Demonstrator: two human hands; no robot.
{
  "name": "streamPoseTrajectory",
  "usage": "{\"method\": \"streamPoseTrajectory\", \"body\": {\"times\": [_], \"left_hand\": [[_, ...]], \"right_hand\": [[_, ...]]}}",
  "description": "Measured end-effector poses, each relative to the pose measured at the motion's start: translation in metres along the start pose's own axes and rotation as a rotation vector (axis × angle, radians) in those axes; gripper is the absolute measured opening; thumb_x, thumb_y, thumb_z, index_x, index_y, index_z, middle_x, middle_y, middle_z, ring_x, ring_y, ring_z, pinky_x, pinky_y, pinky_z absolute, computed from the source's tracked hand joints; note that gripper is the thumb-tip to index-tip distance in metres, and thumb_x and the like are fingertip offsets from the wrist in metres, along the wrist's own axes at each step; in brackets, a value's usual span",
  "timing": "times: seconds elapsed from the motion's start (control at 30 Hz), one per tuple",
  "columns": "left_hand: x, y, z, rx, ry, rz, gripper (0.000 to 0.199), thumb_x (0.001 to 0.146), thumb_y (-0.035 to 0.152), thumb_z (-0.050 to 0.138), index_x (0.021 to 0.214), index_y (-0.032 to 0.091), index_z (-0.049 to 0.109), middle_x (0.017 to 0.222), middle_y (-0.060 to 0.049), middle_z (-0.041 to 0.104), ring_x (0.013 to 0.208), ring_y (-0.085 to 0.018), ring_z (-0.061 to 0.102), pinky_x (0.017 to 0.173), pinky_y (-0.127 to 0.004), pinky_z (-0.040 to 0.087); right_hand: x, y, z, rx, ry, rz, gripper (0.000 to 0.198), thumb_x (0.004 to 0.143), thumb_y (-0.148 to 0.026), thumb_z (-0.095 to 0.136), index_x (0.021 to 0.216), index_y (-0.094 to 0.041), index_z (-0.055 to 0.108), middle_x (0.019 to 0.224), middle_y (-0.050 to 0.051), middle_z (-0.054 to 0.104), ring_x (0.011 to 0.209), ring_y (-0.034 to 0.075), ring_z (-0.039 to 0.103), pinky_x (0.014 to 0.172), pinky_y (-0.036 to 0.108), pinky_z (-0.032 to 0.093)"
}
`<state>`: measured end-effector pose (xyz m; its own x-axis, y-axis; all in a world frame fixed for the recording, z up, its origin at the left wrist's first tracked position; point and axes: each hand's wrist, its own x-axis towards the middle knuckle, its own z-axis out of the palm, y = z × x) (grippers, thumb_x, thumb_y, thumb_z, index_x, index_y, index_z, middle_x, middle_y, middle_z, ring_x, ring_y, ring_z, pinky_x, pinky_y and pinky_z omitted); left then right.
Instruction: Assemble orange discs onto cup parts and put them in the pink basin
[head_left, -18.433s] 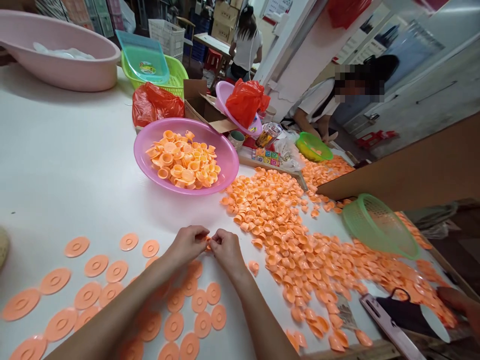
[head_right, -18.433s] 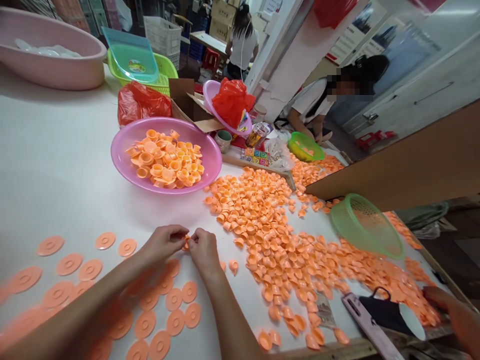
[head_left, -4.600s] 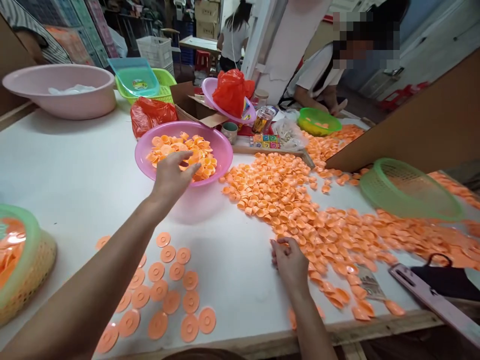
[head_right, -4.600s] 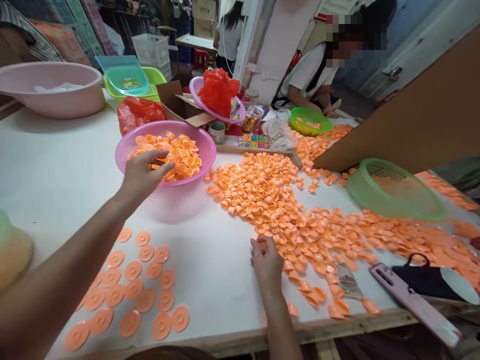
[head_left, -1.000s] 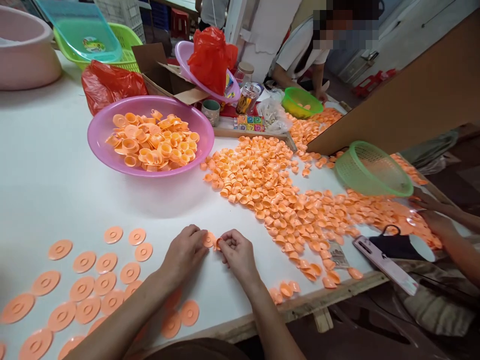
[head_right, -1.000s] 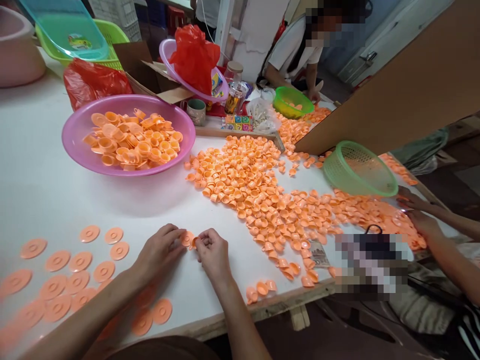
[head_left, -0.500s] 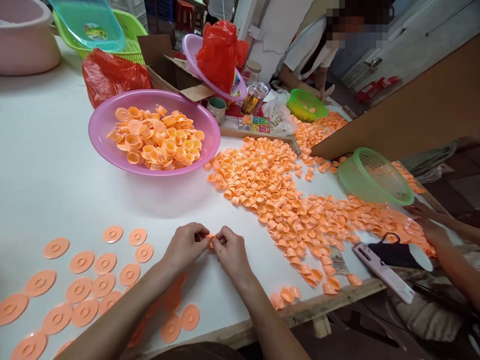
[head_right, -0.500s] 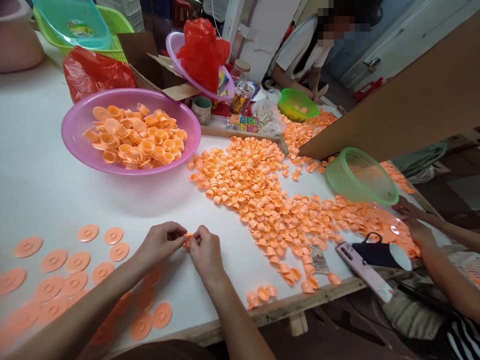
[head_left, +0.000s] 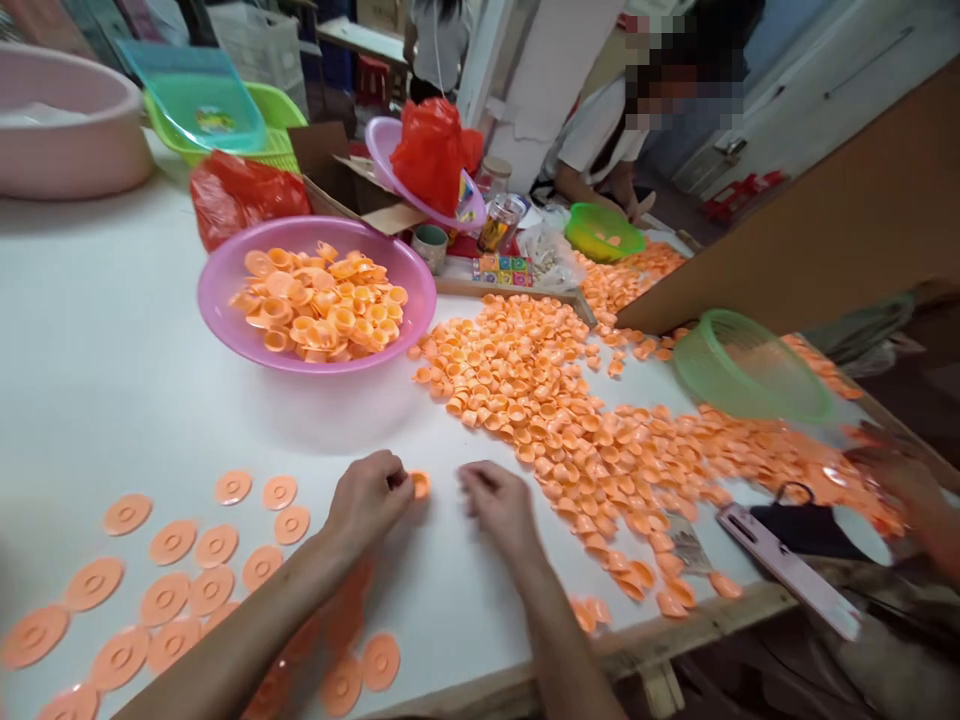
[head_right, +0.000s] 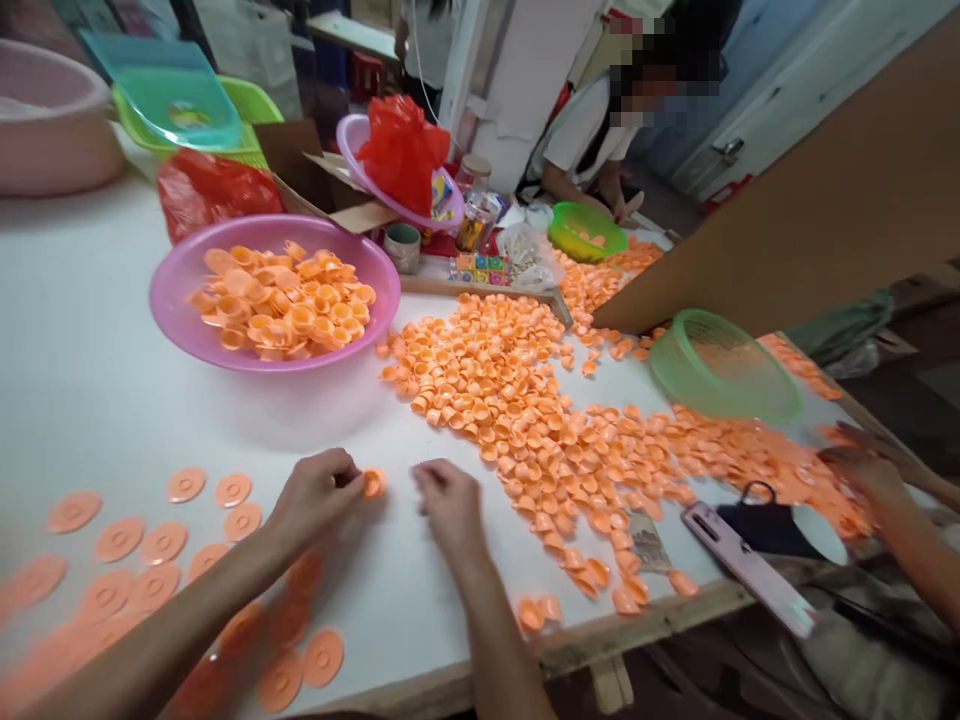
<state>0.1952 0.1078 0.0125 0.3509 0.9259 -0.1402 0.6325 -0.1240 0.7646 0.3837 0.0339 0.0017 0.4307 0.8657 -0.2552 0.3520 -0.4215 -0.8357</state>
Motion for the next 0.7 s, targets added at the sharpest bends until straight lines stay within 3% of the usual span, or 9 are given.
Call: {"method": "streamPoseTrajectory", "body": {"times": [0.07, 0.1, 0.17, 0.27, 0.33, 0.43, 0.5, 0.6, 0.7], "left_hand": [[0.025, 0.012, -0.034, -0.035, 0.224, 0.079, 0.017, 0.075, 0.023, 0.057, 0.059, 0.018, 0.058, 0.059, 0.003, 0.059, 0.059, -0.011, 0.054, 0.057, -0.024, 0.037], [0.04, 0.019, -0.054, -0.03, 0.342, 0.111, 0.017, 0.076, 0.024, 0.057, 0.06, 0.018, 0.061, 0.059, 0.003, 0.06, 0.059, -0.011, 0.054, 0.058, -0.024, 0.038], [0.067, 0.033, -0.093, -0.006, 0.517, 0.124, 0.016, 0.077, 0.026, 0.059, 0.066, 0.017, 0.066, 0.065, 0.001, 0.064, 0.063, -0.013, 0.057, 0.062, -0.025, 0.041], [0.079, 0.041, -0.124, -0.052, 0.504, 0.133, 0.02, 0.079, 0.031, 0.063, 0.086, 0.016, 0.073, 0.084, -0.003, 0.072, 0.073, -0.015, 0.062, 0.07, -0.027, 0.046], [0.06, 0.031, -0.118, -0.031, 0.337, 0.195, 0.02, 0.08, 0.033, 0.063, 0.089, 0.018, 0.073, 0.084, -0.003, 0.072, 0.072, -0.015, 0.062, 0.069, -0.027, 0.047], [0.001, -0.004, -0.086, 0.066, -0.108, 0.301, 0.014, 0.078, 0.029, 0.064, 0.087, 0.021, 0.071, 0.083, -0.003, 0.069, 0.072, -0.016, 0.061, 0.065, -0.027, 0.047], [-0.04, -0.029, -0.063, 0.146, -0.326, 0.324, 0.021, 0.075, 0.016, 0.062, 0.092, 0.024, 0.071, 0.092, -0.004, 0.068, 0.081, -0.018, 0.061, 0.069, -0.028, 0.046], [-0.075, -0.054, -0.037, 0.262, -0.38, 0.312, 0.034, 0.071, 0.003, 0.053, 0.09, 0.025, 0.07, 0.093, -0.004, 0.064, 0.086, -0.019, 0.057, 0.07, -0.029, 0.042], [-0.07, -0.058, -0.017, 0.308, -0.296, 0.338, 0.028, 0.076, 0.005, 0.051, 0.087, 0.023, 0.068, 0.088, -0.004, 0.062, 0.083, -0.019, 0.054, 0.07, -0.031, 0.039]], "right_hand": [[0.017, 0.013, -0.03, -0.139, 0.357, -0.087, 0.032, 0.079, -0.046, 0.053, 0.081, -0.017, 0.067, 0.066, 0.005, 0.064, 0.055, 0.018, 0.056, 0.053, 0.029, 0.045], [0.025, 0.02, -0.043, -0.248, 0.46, -0.126, 0.03, 0.078, -0.043, 0.053, 0.081, -0.017, 0.067, 0.074, 0.008, 0.067, 0.063, 0.02, 0.058, 0.061, 0.031, 0.047], [0.04, 0.032, -0.059, -0.433, 0.502, -0.179, 0.025, 0.075, -0.038, 0.053, 0.08, -0.017, 0.066, 0.084, 0.012, 0.068, 0.075, 0.024, 0.059, 0.071, 0.035, 0.046], [0.047, 0.042, -0.062, -0.58, 0.414, -0.204, 0.019, 0.075, -0.031, 0.049, 0.076, -0.018, 0.063, 0.085, 0.012, 0.067, 0.078, 0.024, 0.058, 0.072, 0.035, 0.044], [0.043, 0.042, -0.057, -0.599, 0.402, -0.193, 0.016, 0.076, -0.028, 0.049, 0.076, -0.019, 0.062, 0.08, 0.009, 0.066, 0.074, 0.023, 0.057, 0.07, 0.034, 0.042], [0.027, 0.038, -0.046, -0.48, 0.393, -0.155, 0.015, 0.074, -0.029, 0.052, 0.077, -0.019, 0.063, 0.074, 0.007, 0.065, 0.07, 0.021, 0.057, 0.068, 0.032, 0.042], [0.011, 0.031, -0.038, -0.313, 0.309, -0.109, 0.017, 0.075, -0.033, 0.055, 0.076, -0.019, 0.065, 0.069, 0.005, 0.065, 0.067, 0.02, 0.058, 0.066, 0.03, 0.044], [-0.015, 0.02, -0.023, -0.089, 0.145, -0.028, 0.018, 0.075, -0.036, 0.059, 0.073, -0.019, 0.066, 0.064, 0.002, 0.064, 0.06, 0.018, 0.057, 0.058, 0.027, 0.043], [-0.036, 0.012, -0.007, 0.019, 0.07, 0.012, 0.017, 0.074, -0.035, 0.062, 0.073, -0.019, 0.066, 0.061, 0.001, 0.064, 0.054, 0.016, 0.055, 0.051, 0.025, 0.041]]}}
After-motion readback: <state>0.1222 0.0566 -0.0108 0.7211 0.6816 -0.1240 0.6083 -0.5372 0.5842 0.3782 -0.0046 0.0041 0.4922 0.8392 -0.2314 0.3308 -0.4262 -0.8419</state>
